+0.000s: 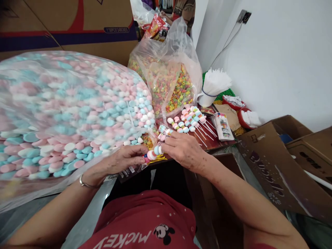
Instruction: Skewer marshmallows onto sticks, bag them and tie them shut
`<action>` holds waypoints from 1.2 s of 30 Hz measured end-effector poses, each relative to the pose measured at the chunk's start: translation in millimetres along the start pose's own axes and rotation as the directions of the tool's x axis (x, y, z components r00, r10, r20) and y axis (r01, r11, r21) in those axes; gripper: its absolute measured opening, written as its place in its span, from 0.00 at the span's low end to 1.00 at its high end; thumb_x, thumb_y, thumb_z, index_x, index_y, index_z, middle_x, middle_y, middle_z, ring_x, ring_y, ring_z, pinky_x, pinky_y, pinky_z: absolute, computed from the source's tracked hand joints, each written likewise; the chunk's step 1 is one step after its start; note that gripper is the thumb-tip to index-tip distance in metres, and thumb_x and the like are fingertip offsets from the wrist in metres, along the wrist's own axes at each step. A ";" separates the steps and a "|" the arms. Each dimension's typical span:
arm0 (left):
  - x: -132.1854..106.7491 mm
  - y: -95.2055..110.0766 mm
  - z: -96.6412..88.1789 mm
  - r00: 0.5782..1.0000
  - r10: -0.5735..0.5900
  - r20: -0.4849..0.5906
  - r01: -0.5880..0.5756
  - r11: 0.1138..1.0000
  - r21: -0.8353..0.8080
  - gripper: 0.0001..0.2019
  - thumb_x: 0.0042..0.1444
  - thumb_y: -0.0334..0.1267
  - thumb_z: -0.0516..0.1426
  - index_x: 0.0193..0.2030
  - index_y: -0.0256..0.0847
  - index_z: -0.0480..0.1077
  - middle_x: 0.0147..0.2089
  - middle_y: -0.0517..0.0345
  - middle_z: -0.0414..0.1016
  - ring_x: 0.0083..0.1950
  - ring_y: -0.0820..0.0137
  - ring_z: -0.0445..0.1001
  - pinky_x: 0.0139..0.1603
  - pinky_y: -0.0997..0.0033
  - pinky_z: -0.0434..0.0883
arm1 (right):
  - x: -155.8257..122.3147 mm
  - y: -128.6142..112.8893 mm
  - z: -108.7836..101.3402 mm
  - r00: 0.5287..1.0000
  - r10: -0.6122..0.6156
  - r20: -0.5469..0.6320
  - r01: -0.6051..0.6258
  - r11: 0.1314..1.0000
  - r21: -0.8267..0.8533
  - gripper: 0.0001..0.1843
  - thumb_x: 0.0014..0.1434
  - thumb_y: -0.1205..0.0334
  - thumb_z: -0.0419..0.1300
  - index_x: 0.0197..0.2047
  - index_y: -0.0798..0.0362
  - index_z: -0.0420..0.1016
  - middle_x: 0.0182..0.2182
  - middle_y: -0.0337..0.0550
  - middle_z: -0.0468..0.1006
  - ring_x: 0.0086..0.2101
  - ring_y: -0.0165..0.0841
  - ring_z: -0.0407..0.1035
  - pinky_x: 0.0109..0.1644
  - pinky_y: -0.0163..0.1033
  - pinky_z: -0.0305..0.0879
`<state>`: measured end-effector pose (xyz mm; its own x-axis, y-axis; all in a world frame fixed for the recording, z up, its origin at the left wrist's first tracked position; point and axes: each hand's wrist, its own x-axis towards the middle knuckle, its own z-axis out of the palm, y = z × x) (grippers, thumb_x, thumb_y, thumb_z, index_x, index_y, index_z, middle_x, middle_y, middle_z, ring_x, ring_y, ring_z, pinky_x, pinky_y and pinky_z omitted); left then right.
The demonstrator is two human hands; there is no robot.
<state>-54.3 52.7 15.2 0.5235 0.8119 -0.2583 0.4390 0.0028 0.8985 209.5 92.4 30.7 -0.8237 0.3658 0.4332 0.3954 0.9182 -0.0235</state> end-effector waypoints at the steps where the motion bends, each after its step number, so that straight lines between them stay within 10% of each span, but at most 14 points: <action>1: -0.3 -2.4 3.1 1.000 -0.005 -0.009 0.005 0.998 -0.066 0.11 0.60 0.45 0.58 0.42 0.39 0.73 0.36 0.59 0.73 0.35 0.72 0.69 0.36 0.74 0.67 | -0.3 0.7 0.8 0.999 0.031 0.035 -0.032 0.999 0.031 0.16 0.69 0.66 0.49 0.34 0.54 0.75 0.27 0.40 0.75 0.30 0.31 0.63 0.35 0.36 0.53; 8: -0.9 -6.6 28.7 0.992 -0.083 -0.093 0.041 0.924 -0.381 0.18 0.54 0.45 0.63 0.47 0.38 0.69 0.36 0.58 0.75 0.30 0.75 0.68 0.28 0.76 0.64 | 4.0 4.6 -8.8 0.909 0.115 0.400 -0.201 0.963 0.180 0.11 0.66 0.63 0.53 0.38 0.54 0.76 0.32 0.41 0.80 0.29 0.29 0.68 0.32 0.35 0.49; 17: -11.4 3.7 26.8 0.936 -0.305 -0.174 0.215 0.890 -0.403 0.18 0.54 0.53 0.59 0.40 0.39 0.69 0.31 0.60 0.70 0.28 0.72 0.70 0.26 0.75 0.64 | 15.1 16.8 -13.5 0.905 0.096 0.413 -0.207 0.951 0.231 0.11 0.65 0.62 0.54 0.39 0.51 0.78 0.33 0.40 0.81 0.32 0.30 0.71 0.35 0.33 0.54; 33: -12.7 -8.7 34.5 0.960 0.019 -0.279 0.016 0.992 0.123 0.14 0.65 0.46 0.47 0.33 0.41 0.64 0.30 0.60 0.68 0.32 0.71 0.63 0.35 0.71 0.62 | 66.9 -3.0 -22.8 0.843 -0.233 0.485 0.189 0.972 0.138 0.12 0.66 0.67 0.53 0.32 0.54 0.74 0.32 0.44 0.79 0.31 0.32 0.68 0.33 0.39 0.49; 36: -14.0 -16.8 33.6 0.940 0.002 -0.342 0.027 0.996 0.081 0.15 0.66 0.49 0.48 0.35 0.41 0.65 0.32 0.59 0.69 0.33 0.70 0.64 0.37 0.71 0.63 | 67.6 -4.7 -17.7 0.849 -0.104 0.518 0.094 0.995 0.045 0.10 0.65 0.68 0.53 0.35 0.55 0.75 0.30 0.46 0.79 0.29 0.32 0.68 0.32 0.39 0.49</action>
<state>-44.4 21.6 -8.1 0.2430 0.9627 -0.1191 0.5108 -0.0226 0.8594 159.2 110.1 76.0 -0.9509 0.2941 -0.0966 0.2976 0.9544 -0.0234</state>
